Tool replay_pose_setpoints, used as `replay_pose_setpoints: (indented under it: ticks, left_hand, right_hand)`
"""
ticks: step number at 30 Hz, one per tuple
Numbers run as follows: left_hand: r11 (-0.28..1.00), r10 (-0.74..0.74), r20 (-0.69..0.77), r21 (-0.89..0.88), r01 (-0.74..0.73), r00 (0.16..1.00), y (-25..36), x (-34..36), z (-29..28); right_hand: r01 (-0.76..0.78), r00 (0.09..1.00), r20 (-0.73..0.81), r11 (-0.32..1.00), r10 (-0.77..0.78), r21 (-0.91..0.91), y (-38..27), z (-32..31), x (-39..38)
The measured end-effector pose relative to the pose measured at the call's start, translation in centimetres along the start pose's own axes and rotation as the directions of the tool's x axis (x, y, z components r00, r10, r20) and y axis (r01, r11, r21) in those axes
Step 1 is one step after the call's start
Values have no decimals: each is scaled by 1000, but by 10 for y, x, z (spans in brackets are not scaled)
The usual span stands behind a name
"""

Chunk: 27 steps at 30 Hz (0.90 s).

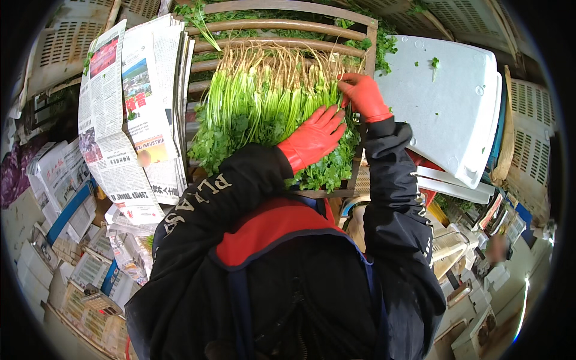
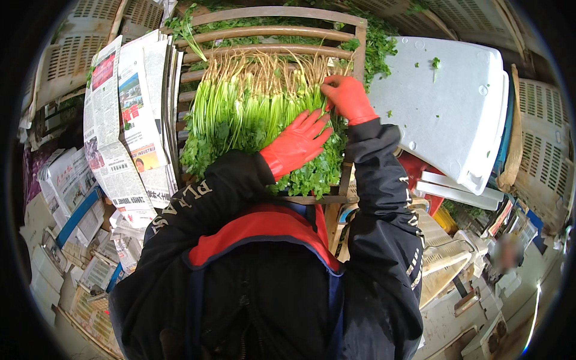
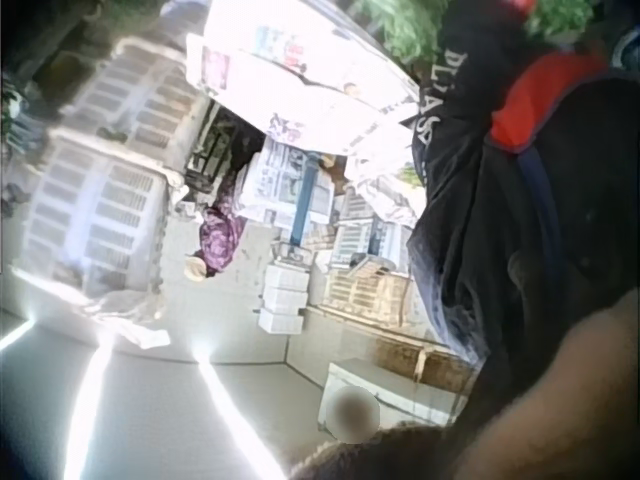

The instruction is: The person sorts cilantro on a metal rack with gloved hands, picking through the stalks and removing individual pieces. They then gather the sorted cilantro and place it into a plastic crate.

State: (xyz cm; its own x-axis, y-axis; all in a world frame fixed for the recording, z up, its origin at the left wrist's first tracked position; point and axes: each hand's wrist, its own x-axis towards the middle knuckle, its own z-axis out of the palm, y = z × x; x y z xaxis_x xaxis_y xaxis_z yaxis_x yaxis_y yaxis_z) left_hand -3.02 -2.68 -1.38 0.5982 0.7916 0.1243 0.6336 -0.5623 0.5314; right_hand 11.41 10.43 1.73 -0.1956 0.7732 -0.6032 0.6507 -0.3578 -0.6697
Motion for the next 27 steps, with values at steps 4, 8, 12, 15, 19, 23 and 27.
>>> replay_pose_setpoints:
  ticks: [4, 8, 12, 15, 19, 23, 27]
  left_hand:
    - [1000, 14, -7, -10, -14, 1000, 1, 0, -3]
    - [1000, 19, -15, -8, -19, 1000, 3, 3, -5]
    - [1000, 15, -44, 23, -14, 999, 4, 6, -1]
    - [999, 33, -80, 25, -31, 996, 4, 6, 3]
    - [998, 47, -31, 36, -46, 998, 13, -8, -22]
    - [998, 53, -12, 17, -53, 999, 10, -11, -15]
    - [998, 45, -4, -40, -45, 999, 8, -10, -14]
  right_hand:
    - [195, 953, -213, 975, -214, -107, 19, 6, 20]
    - [310, 910, -393, 850, -135, 427, 25, -57, 29]
    - [332, 940, -98, 941, -326, 58, -26, -9, -22]
    - [467, 867, -10, 820, -498, -330, -22, 17, -32]
    - [394, 904, -58, 879, -423, -269, 11, 17, -21]
    - [394, 912, -14, 883, -411, -254, 12, 16, -16]
    - [450, 892, 76, 858, -446, -248, 17, 13, -2]
